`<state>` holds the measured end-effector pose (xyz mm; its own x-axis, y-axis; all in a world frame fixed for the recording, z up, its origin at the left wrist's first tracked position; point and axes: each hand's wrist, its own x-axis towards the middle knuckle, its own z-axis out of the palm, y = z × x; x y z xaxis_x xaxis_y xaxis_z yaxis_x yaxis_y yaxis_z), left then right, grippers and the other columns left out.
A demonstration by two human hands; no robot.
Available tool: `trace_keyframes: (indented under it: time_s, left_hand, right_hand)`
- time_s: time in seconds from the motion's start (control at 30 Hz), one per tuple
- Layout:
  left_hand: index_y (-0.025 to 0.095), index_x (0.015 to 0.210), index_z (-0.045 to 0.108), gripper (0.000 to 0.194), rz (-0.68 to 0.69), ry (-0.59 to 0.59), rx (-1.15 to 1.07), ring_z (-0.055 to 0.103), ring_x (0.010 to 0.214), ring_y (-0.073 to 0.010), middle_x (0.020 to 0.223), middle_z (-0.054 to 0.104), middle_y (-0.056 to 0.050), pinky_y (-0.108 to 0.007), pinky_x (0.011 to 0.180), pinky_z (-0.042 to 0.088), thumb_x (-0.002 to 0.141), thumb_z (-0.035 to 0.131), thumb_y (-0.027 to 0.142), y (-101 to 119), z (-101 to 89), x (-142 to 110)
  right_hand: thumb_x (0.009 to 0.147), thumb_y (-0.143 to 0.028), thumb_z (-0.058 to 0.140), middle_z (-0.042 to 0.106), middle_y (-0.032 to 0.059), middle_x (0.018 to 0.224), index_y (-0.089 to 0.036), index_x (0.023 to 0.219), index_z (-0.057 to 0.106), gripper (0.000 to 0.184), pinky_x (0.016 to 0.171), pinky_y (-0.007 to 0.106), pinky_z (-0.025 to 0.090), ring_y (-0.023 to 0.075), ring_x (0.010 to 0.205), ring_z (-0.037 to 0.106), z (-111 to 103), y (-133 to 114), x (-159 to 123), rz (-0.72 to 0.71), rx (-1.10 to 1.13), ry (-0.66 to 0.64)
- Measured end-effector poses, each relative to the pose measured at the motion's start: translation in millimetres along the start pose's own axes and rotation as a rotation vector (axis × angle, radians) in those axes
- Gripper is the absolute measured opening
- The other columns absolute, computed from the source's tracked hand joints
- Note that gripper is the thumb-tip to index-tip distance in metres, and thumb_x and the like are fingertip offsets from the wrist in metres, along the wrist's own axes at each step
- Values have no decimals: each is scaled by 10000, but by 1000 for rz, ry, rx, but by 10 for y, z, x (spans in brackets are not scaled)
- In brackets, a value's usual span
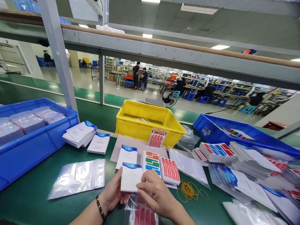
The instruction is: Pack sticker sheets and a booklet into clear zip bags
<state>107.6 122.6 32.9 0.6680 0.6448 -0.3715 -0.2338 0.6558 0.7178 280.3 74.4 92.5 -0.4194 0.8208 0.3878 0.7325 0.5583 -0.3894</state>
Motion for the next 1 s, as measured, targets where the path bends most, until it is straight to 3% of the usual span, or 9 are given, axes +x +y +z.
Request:
trace_keyframes:
  time_s: [0.07, 0.13, 0.17, 0.23, 0.4, 0.53, 0.77, 0.9, 1.0]
  left_hand:
    - [98, 950, 614, 413, -7, 13, -73, 575, 512, -143, 676, 669, -69, -240, 490, 402, 738, 570, 449, 2, 10, -4]
    - [83, 956, 626, 335, -6, -5, -104, 643, 698, -203, 798, 706, -111, -310, 695, 464, 698, 640, 295, 9, 22, -22]
    - [77, 956, 633, 331, -4, -33, -111, 651, 768, -228, 845, 710, -129, -343, 765, 457, 691, 651, 274, 16, 27, -36]
    - [66, 933, 652, 337, -8, -109, -109, 655, 821, -258, 884, 711, -154, -366, 799, 449, 693, 660, 302, 36, 33, -65]
    - [61, 917, 674, 376, -38, -259, -90, 672, 792, -250, 876, 716, -167, -338, 762, 465, 706, 663, 372, 50, 18, -109]
    - [51, 901, 684, 382, -71, -294, -37, 676, 789, -254, 860, 718, -179, -344, 776, 466, 690, 682, 369, -12, 4, -95]
    - [43, 883, 688, 422, -160, -204, -44, 670, 831, -283, 895, 716, -183, -391, 843, 456, 629, 728, 377, -70, 93, -77]
    - [59, 987, 651, 536, -179, -158, -173, 657, 894, -281, 971, 703, -176, -401, 863, 456, 703, 625, 513, -57, 211, -68]
    - [61, 944, 642, 457, -168, -70, -152, 678, 810, -262, 888, 722, -162, -385, 827, 476, 699, 665, 446, -42, 280, -75]
  right_hand:
    - [860, -236, 460, 584, 45, 802, -216, 812, 660, 206, 702, 312, 417, 179, 769, 540, -87, 134, -36, 80, 40, -4]
    - [861, -232, 441, 599, 66, 871, -202, 847, 654, 216, 757, 323, 432, 197, 845, 554, -115, 388, -28, 273, -46, 98]
    - [841, -219, 458, 601, 69, 924, -206, 902, 645, 197, 798, 335, 426, 208, 894, 551, -115, 537, -13, 410, -135, 143]
    - [789, -178, 499, 587, 104, 1017, -189, 1010, 611, 248, 831, 393, 401, 254, 960, 529, -99, 817, 23, 534, -204, 193]
    - [669, -173, 603, 610, 103, 909, -184, 848, 610, 179, 781, 399, 379, 283, 913, 526, -58, 1127, 67, 641, -202, 236]
    - [691, -228, 565, 580, 34, 682, -203, 676, 542, 37, 690, 356, 396, 231, 718, 543, -119, 1122, 31, 654, -73, 293]
    - [813, -576, 359, 516, -17, 493, -188, 726, 526, 431, 424, 252, 380, 134, 413, 467, -311, 992, -145, 719, 257, 441]
    - [776, -576, 463, 503, -32, 400, -177, 678, 558, 422, 328, 217, 329, 117, 327, 442, -83, 644, -234, 737, 377, 341]
    - [788, -480, 494, 573, -12, 464, -178, 652, 587, 344, 373, 221, 396, 133, 389, 524, 54, 497, -287, 737, 320, 238]
